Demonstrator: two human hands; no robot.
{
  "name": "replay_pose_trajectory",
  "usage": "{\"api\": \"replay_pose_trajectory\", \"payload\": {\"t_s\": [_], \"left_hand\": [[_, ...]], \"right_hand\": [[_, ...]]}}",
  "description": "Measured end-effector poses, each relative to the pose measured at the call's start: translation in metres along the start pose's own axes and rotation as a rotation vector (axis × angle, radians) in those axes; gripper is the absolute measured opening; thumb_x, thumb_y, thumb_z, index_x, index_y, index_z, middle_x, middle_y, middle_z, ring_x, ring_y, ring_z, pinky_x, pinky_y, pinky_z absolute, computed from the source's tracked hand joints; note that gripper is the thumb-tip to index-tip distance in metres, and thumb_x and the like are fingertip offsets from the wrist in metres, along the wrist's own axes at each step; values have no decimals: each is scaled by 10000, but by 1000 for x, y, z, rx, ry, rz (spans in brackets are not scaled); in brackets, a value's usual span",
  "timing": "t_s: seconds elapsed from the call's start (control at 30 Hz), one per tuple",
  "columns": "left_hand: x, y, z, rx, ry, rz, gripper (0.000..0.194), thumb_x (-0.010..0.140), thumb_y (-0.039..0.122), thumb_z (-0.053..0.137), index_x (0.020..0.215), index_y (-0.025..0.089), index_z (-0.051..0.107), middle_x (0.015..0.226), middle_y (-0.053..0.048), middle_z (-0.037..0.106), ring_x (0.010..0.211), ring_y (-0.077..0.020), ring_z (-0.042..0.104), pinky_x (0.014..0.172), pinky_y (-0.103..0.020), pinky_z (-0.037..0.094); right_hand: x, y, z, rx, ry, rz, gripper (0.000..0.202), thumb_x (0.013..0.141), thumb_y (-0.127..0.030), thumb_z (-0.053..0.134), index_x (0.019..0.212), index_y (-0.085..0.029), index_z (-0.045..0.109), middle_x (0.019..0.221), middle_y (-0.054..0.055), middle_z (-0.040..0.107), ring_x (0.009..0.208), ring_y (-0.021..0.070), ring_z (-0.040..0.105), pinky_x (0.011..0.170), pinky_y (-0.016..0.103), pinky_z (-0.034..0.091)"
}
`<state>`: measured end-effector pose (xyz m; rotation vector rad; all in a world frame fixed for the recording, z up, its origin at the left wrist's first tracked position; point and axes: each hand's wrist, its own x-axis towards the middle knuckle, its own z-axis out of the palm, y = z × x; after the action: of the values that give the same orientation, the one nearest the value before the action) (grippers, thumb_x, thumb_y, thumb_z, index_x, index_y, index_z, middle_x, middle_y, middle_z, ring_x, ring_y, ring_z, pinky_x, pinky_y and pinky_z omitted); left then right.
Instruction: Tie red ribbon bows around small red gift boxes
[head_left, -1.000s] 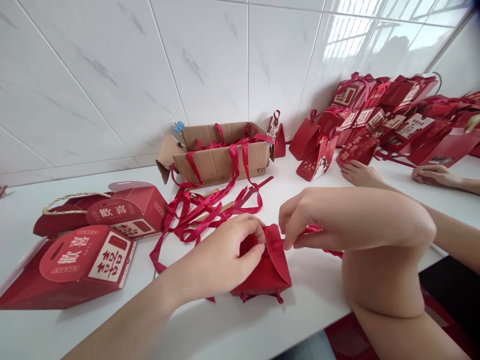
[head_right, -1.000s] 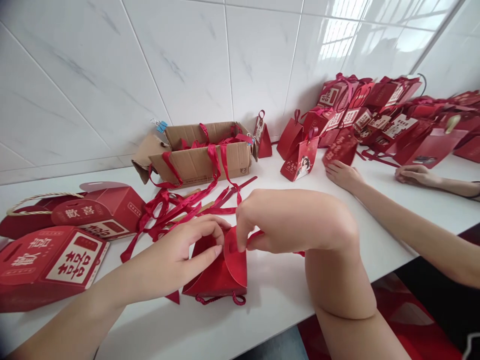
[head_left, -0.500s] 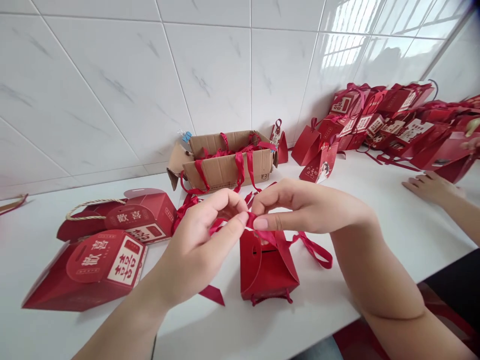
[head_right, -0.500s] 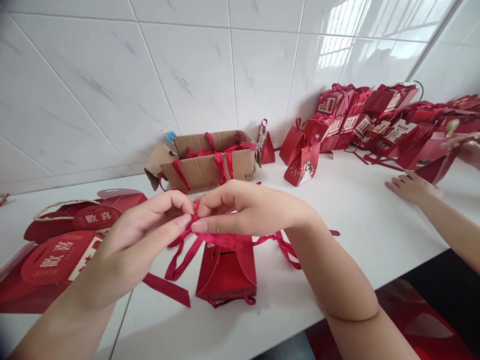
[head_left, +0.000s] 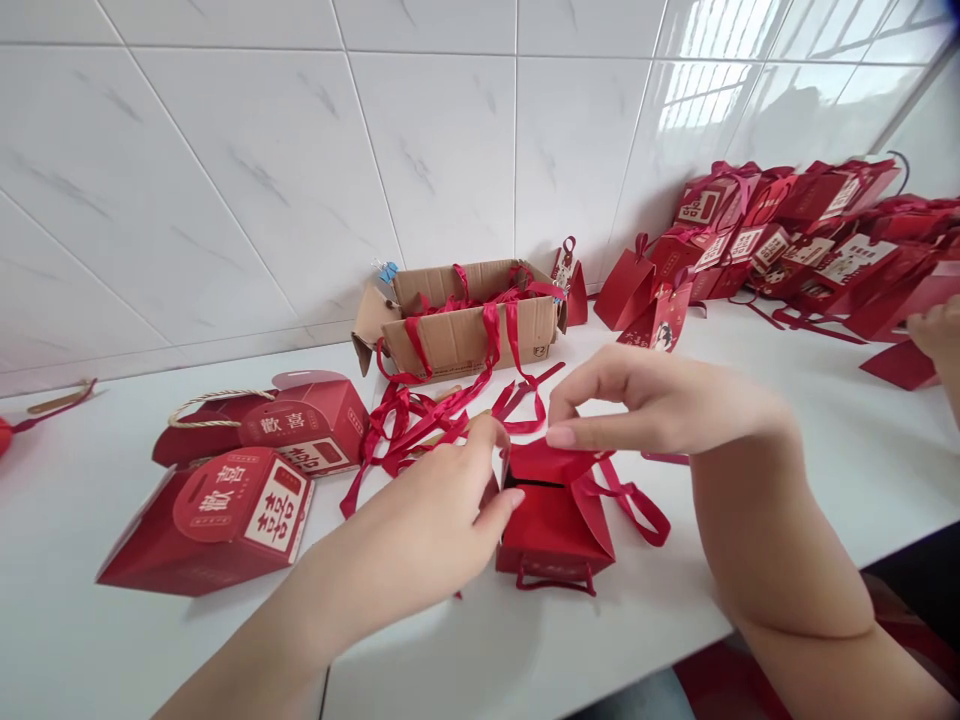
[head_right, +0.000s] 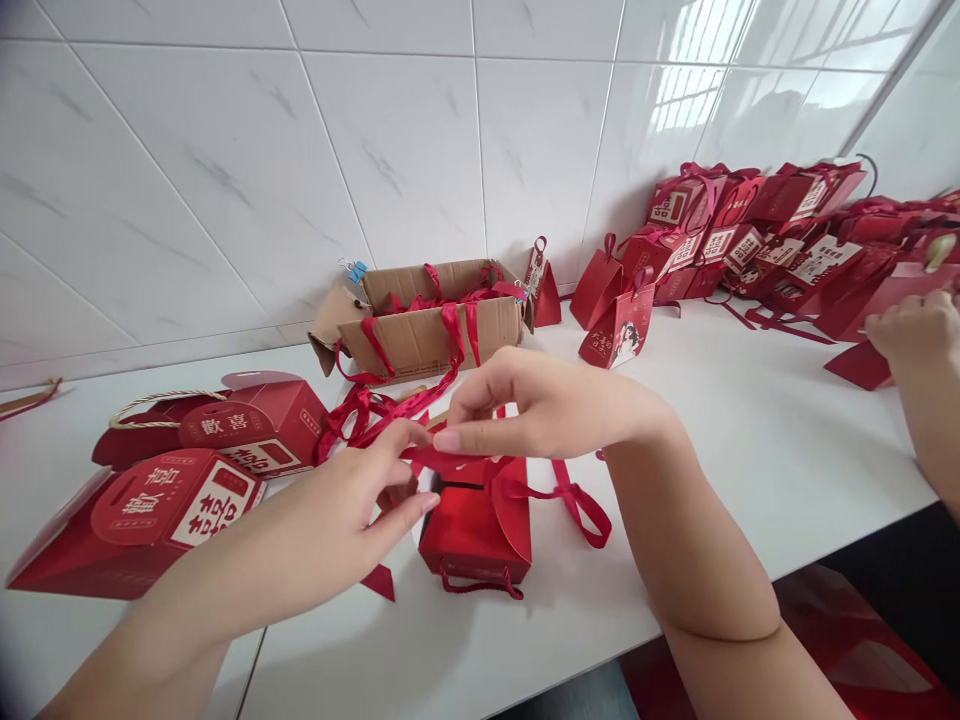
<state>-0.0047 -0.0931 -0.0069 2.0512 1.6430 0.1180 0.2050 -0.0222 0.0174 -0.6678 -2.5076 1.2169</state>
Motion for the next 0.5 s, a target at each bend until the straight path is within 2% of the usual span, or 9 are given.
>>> {"api": "replay_pose_trajectory", "payload": {"t_s": [0.07, 0.17, 0.33, 0.5], "left_hand": [[1, -4, -3, -49, -7, -1, 410, 901, 432, 364, 1287, 297, 338, 735, 30, 628, 559, -160, 572, 431, -242, 322], [6, -8, -3, -50, -5, 18, 473, 906, 428, 353, 1359, 337, 249, 691, 46, 612, 522, -160, 553, 409, -233, 306], [10, -11, 1, -21, 17, 29, 473, 910, 433, 325, 1368, 336, 257, 721, 15, 625, 518, -174, 559, 396, -234, 286], [9, -11, 0, -46, 13, 19, 403, 900, 432, 330, 1281, 302, 352, 785, -16, 650, 514, -177, 573, 406, -242, 299]], "right_hand": [[3, 3, 4, -93, -18, 36, 304, 896, -378, 511, 706, -152, 586, 603, -29, 456, 546, 70, 368, 504, 221, 300], [9, 7, 11, -207, 10, 106, 262, 885, -323, 502, 696, -156, 574, 624, -17, 487, 565, 82, 397, 512, 230, 303], [19, 11, 19, -271, -17, 203, 297, 873, -307, 478, 614, -162, 481, 569, -28, 422, 515, 75, 329, 471, 241, 248], [26, 15, 23, -248, -13, 205, 343, 861, -304, 477, 567, -171, 361, 546, -45, 311, 504, 70, 252, 471, 245, 223]]}}
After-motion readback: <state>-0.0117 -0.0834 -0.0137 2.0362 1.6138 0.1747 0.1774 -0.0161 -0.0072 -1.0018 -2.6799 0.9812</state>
